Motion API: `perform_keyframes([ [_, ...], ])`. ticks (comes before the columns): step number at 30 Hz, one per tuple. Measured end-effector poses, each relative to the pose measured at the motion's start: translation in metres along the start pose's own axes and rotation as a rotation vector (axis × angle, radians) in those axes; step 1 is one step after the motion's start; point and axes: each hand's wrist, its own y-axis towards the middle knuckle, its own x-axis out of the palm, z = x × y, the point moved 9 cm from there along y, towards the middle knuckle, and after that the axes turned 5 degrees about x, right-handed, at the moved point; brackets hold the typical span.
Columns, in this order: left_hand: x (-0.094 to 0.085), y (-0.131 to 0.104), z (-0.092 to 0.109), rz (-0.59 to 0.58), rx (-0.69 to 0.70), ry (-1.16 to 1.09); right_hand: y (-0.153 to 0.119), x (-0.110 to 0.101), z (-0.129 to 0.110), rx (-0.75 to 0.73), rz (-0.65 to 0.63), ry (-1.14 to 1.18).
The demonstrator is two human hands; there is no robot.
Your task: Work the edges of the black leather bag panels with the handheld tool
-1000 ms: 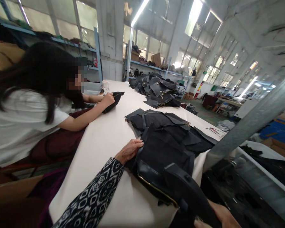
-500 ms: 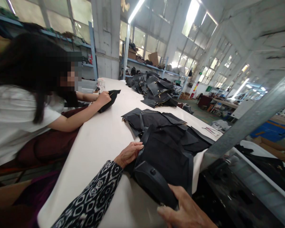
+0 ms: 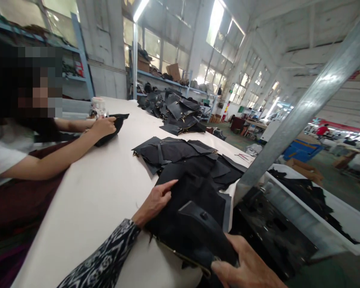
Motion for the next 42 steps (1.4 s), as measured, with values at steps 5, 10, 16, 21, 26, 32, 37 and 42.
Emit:
perform_keyframes([
  [5, 0.07, -0.017, 0.007, -0.286, 0.188, 0.813, -0.01, -0.04, 0.033, 0.005, 0.194, -0.079],
  [10, 0.087, -0.027, 0.004, -0.331, 0.241, 0.936, 0.003, -0.046, 0.015, -0.09, 0.095, -0.06],
  [16, 0.086, -0.03, 0.008, -0.302, 0.292, 0.966, 0.04, -0.039, -0.018, -0.168, 0.015, -0.024],
  [21, 0.088, -0.032, 0.013, -0.288, 0.351, 0.988, 0.074, -0.028, -0.028, -0.113, -0.023, 0.051],
  [26, 0.089, -0.033, 0.013, -0.303, 0.343, 0.969, 0.099, -0.022, -0.026, -0.088, -0.038, 0.067],
  [32, 0.091, -0.033, 0.011, -0.324, 0.341, 0.968, 0.096, -0.036, -0.034, -0.086, 0.014, 0.089],
  [37, 0.089, -0.031, 0.01, -0.331, 0.31, 0.95, 0.075, -0.057, -0.038, -0.095, 0.07, 0.069],
  [42, 0.088, -0.031, 0.012, -0.304, 0.326, 0.937, 0.067, -0.041, -0.029, -0.1, -0.005, 0.052],
])
